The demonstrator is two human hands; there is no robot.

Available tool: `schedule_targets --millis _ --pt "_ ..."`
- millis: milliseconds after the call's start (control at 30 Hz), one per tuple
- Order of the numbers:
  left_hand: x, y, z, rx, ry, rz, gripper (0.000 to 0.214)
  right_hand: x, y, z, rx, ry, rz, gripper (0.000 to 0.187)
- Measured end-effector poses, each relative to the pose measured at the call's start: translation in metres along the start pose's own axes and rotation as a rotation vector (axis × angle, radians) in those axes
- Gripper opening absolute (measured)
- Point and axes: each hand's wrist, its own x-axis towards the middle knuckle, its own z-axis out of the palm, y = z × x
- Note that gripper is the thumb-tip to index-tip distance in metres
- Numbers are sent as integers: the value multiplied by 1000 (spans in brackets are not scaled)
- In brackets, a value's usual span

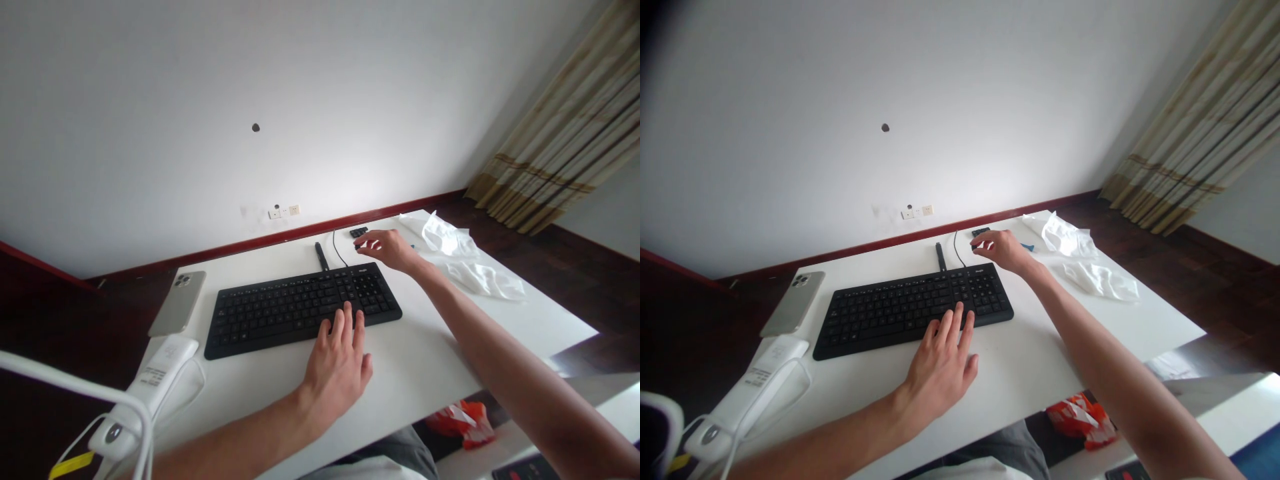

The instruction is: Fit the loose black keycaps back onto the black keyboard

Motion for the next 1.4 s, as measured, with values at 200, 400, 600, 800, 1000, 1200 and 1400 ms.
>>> schedule_targets --millis 200,400,600,800,1000,1200,1400 --pt "-1 2 0 -11 10 -13 66 -37 -35 -16 65 -76 38 18" --pt "-3 4 1 -14 12 -30 66 -75 -45 -11 113 -152 111 18" --pt "-4 4 2 -7 22 -26 67 -78 -44 1 69 -179 139 14" --pt "-5 4 4 -16 12 -21 65 -70 -44 10 37 -231 85 11" --pt "-4 3 4 -22 8 -15 65 -70 -44 13 -27 -255 -4 10" --pt "-4 3 2 -12 -2 -8 65 -63 -52 12 -151 -313 -134 12" --pt "-3 3 4 -30 0 -17 65 -92 -58 21 -274 -207 -282 27"
